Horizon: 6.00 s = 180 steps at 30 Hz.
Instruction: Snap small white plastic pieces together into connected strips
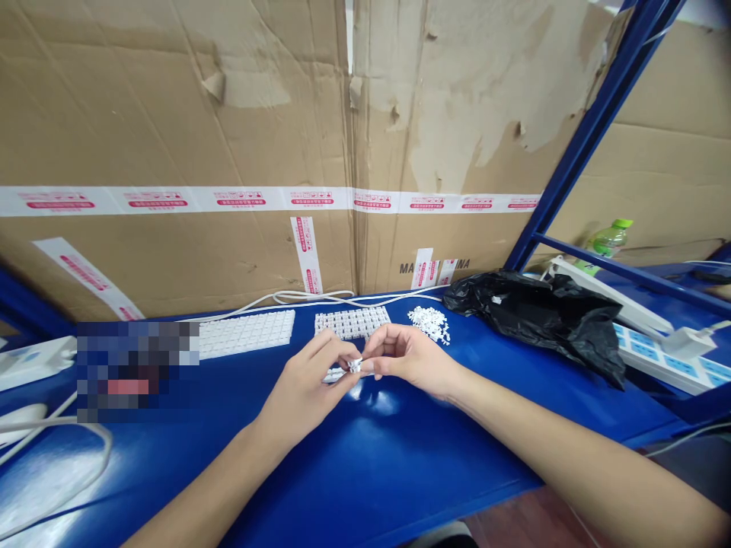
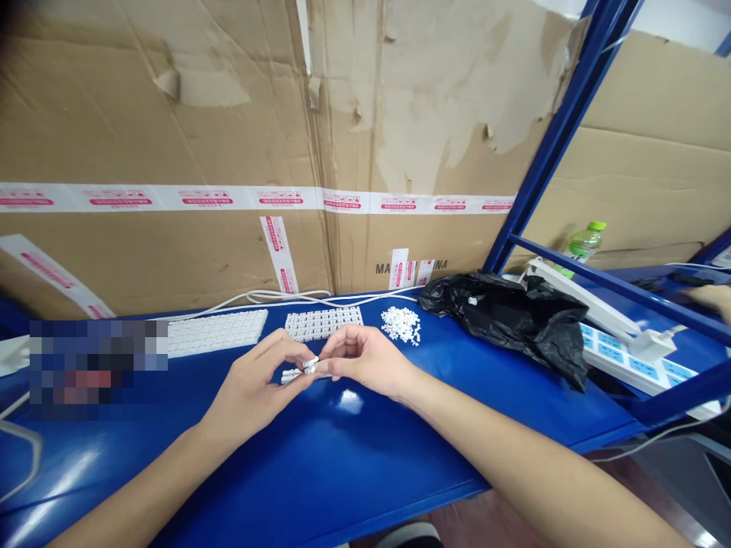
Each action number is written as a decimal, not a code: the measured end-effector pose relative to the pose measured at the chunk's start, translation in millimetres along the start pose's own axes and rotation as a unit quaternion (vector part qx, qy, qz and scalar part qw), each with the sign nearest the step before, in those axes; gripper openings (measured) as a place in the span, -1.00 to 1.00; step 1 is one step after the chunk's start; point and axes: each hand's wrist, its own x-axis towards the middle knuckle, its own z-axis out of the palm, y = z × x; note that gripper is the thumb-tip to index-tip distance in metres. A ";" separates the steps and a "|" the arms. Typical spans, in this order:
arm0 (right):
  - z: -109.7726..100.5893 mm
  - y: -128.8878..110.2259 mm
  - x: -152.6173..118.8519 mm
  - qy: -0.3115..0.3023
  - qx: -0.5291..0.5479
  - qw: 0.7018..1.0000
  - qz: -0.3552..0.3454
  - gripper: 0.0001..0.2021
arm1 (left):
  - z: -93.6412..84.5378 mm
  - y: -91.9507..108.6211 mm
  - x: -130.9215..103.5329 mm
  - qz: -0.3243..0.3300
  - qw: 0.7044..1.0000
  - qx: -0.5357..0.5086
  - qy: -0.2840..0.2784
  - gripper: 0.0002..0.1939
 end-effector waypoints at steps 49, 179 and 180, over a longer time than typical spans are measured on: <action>-29.9 -3.6 0.9 -0.105 -0.469 0.867 -0.132 -0.83 | -31.1 -30.2 2.1 -0.065 0.976 0.046 -0.204 -0.74; -24.9 -3.7 1.2 -0.066 -0.534 0.824 -0.176 -0.55 | -12.0 -28.2 5.0 -0.156 0.979 0.061 -0.118 -0.62; -24.7 -4.8 0.7 -0.064 -0.524 0.829 -0.185 -0.55 | -11.3 -27.7 5.0 -0.159 0.979 0.057 -0.114 -0.63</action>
